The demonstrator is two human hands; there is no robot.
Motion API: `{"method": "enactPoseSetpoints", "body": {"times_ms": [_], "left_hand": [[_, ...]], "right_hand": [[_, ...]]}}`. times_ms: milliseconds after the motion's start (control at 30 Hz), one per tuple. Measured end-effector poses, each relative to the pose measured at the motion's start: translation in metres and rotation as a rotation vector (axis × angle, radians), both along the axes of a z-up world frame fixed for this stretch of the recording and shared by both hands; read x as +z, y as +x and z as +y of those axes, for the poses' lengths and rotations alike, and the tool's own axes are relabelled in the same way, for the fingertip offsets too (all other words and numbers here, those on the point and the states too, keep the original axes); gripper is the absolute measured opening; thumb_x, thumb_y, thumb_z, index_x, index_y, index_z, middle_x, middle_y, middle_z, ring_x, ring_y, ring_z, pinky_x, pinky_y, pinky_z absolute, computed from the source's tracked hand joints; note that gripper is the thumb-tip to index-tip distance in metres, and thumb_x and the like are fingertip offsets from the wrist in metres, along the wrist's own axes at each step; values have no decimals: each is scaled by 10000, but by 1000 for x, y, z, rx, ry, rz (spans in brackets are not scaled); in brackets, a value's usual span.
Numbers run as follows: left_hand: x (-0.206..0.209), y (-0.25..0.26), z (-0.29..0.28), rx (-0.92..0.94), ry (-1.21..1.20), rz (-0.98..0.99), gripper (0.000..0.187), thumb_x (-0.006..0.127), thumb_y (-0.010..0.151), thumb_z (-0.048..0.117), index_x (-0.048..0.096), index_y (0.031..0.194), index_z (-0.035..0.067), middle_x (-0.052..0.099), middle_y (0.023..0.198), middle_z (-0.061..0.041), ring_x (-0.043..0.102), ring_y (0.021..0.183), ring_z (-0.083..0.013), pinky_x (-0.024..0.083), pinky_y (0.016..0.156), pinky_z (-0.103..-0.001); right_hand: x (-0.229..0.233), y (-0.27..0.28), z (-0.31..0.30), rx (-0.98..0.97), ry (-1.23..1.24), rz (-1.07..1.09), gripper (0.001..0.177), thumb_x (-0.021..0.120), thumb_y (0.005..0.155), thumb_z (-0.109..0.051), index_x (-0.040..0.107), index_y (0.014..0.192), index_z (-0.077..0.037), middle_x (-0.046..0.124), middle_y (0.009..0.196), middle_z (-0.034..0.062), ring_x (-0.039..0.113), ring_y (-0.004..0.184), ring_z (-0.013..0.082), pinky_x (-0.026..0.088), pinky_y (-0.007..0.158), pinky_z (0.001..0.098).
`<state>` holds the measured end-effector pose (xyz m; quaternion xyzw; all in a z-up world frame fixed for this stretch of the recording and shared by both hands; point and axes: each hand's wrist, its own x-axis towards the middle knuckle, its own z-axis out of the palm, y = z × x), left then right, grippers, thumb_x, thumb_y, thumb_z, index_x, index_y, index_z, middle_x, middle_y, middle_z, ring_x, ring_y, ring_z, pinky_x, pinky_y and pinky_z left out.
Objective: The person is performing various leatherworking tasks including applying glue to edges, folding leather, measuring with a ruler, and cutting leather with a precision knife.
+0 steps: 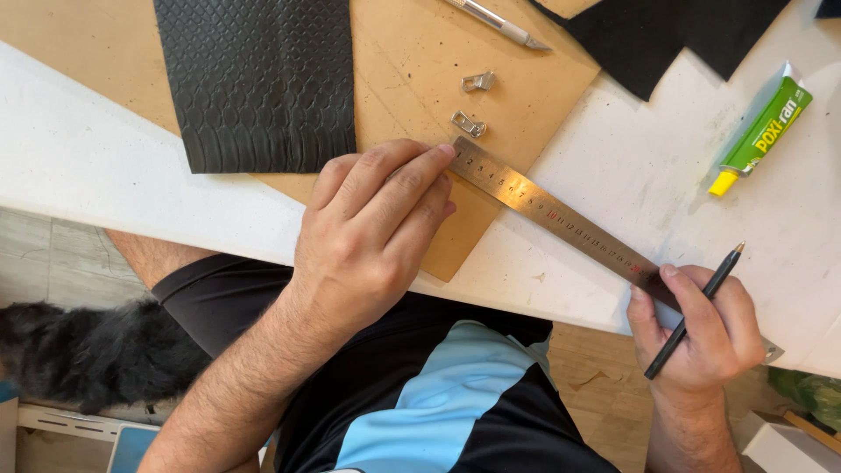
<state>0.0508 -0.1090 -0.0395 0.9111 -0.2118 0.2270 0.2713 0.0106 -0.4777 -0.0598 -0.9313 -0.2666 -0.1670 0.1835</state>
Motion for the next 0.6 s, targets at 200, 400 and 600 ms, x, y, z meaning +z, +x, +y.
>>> {"method": "enactPoseSetpoints", "body": {"times_ms": [200,400,600], "left_hand": [[1,-1,1,18,-11,-22,98,661,1080,16,700,1014,-45,697,1237,-143,693,1098,-307,493,830,-403],[-1,-2,1,24,-27,-33,88,665,1074,-1,703,1010,-47,691,1242,-133,689,1090,-302,496,820,-403],[0,-3,1,21,-30,-35,88,665,1077,-2,705,1014,-50,688,1234,-133,687,1088,-300,492,816,-394]], "right_hand": [[1,4,6,45,54,7,246,736,1035,-66,698,1106,166,627,969,341,630,798,411,583,711,525],[-3,0,-1,22,8,-29,256,753,1040,-104,724,1114,140,654,984,331,630,823,415,561,727,518],[-1,0,1,20,11,-19,259,745,1046,-106,718,1121,140,651,995,330,636,834,418,570,744,524]]}}
